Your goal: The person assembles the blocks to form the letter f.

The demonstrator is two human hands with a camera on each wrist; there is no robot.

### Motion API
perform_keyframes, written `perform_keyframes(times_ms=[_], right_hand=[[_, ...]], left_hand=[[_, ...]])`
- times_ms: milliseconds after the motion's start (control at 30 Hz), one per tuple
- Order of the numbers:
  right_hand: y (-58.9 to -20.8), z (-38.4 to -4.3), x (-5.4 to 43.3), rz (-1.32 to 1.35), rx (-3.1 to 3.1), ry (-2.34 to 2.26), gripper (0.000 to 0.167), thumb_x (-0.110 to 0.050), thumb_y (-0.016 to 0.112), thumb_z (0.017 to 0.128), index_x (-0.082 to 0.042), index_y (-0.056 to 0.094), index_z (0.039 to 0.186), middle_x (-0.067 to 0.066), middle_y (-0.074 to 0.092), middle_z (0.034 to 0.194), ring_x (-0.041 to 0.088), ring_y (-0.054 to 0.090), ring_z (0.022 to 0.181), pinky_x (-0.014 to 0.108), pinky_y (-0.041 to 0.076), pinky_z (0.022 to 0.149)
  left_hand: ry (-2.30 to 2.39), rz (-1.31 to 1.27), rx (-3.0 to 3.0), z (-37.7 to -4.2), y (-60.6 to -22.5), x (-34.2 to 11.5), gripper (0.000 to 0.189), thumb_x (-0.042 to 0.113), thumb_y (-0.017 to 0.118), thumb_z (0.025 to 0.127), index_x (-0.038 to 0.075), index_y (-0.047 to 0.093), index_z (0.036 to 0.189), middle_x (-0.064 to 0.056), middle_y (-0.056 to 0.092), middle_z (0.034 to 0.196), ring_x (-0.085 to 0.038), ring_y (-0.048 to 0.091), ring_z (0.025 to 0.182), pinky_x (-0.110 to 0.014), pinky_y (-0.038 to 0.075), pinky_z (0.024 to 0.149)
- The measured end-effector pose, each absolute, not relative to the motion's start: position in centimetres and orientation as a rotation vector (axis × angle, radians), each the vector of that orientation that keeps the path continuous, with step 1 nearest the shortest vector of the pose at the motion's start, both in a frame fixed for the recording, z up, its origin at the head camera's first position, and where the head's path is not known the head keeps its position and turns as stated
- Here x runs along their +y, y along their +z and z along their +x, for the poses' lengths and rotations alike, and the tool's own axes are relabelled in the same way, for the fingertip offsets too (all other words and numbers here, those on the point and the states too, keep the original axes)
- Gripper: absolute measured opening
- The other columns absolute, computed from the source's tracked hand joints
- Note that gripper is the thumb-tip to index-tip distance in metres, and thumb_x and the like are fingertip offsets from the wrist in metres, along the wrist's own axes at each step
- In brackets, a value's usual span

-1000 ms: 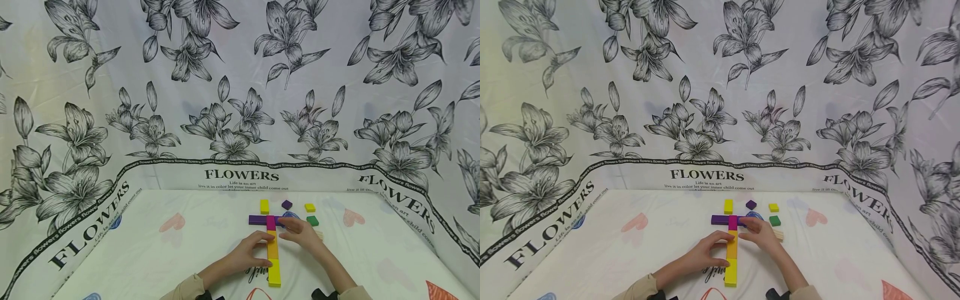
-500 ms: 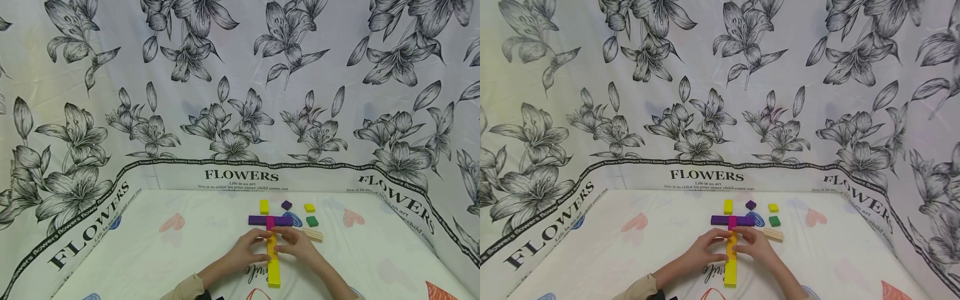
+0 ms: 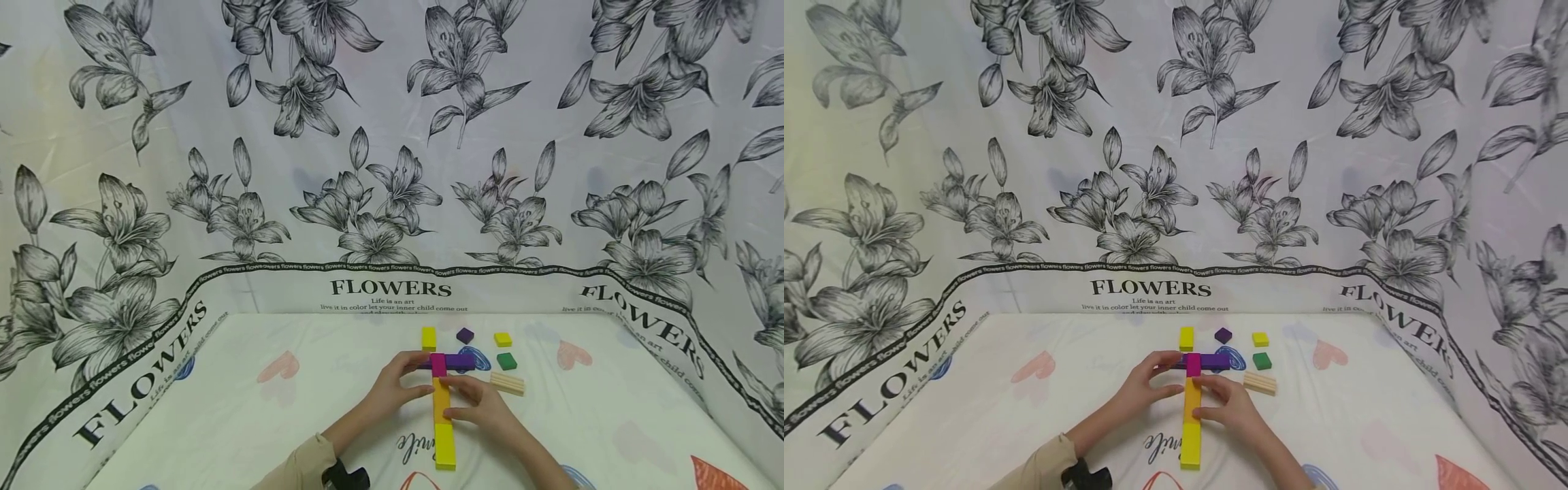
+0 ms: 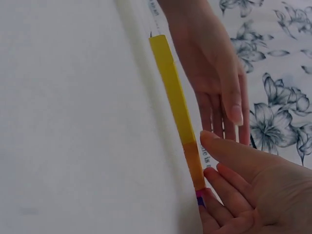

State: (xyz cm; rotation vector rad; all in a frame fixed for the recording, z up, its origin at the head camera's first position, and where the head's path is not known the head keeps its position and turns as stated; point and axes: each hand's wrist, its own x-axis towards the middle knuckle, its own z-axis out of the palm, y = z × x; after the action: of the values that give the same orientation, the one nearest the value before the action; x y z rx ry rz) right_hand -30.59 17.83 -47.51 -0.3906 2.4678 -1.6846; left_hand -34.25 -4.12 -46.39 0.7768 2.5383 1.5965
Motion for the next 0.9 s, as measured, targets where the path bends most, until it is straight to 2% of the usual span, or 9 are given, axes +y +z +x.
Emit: perform_keyframes(times_ms=[267,467,767,900], right_hand=[[-47.7,-30.7,17.8,-0.423,2.441,-1.699,0.055,-0.022,0.079,0.081,-0.014,0.060,0.131,0.008,0.060,0.137,0.034,0.045,0.138,0.047,0.037,0.114],[-47.7,-30.5,17.7,-0.401,2.438,-1.699,0.055,-0.021,0.080,0.080,-0.013,0.060,0.131,0.008,0.061,0.137,0.035,0.045,0.138,0.051,0.037,0.114],[-47.7,-30.5,17.7,-0.395,2.447,-1.684,0.055,-0.023,0.079,0.081,-0.014,0.060,0.131,0.007,0.061,0.137,0.034,0.045,0.138,0.052,0.035,0.115],[-47.8,-30.6,17.7,-0.410,2.448,-1.683,0.054,-0.022,0.079,0.081,-0.013,0.060,0.131,0.007,0.061,0.137,0.034,0.045,0.138,0.051,0.036,0.114]], left_hand=[[1.604,0.675,2.616,-37.0,-45.7,-3.8,0.067,0.024,0.077,0.084,0.013,0.046,0.141,-0.006,0.049,0.143,-0.026,0.049,0.131,-0.046,0.043,0.113],[1.551,0.659,2.669,-39.5,-45.7,-3.8,0.069,0.024,0.077,0.084,0.011,0.044,0.143,-0.011,0.050,0.140,-0.028,0.049,0.129,-0.047,0.043,0.112],[1.447,0.659,2.676,-43.1,-45.9,-3.8,0.073,0.017,0.078,0.083,0.002,0.040,0.144,-0.020,0.048,0.144,-0.036,0.047,0.132,-0.048,0.042,0.113],[1.429,0.633,2.643,-44.1,-46.0,-3.7,0.076,0.016,0.078,0.083,0.001,0.037,0.145,-0.021,0.047,0.145,-0.037,0.045,0.135,-0.050,0.041,0.114]])
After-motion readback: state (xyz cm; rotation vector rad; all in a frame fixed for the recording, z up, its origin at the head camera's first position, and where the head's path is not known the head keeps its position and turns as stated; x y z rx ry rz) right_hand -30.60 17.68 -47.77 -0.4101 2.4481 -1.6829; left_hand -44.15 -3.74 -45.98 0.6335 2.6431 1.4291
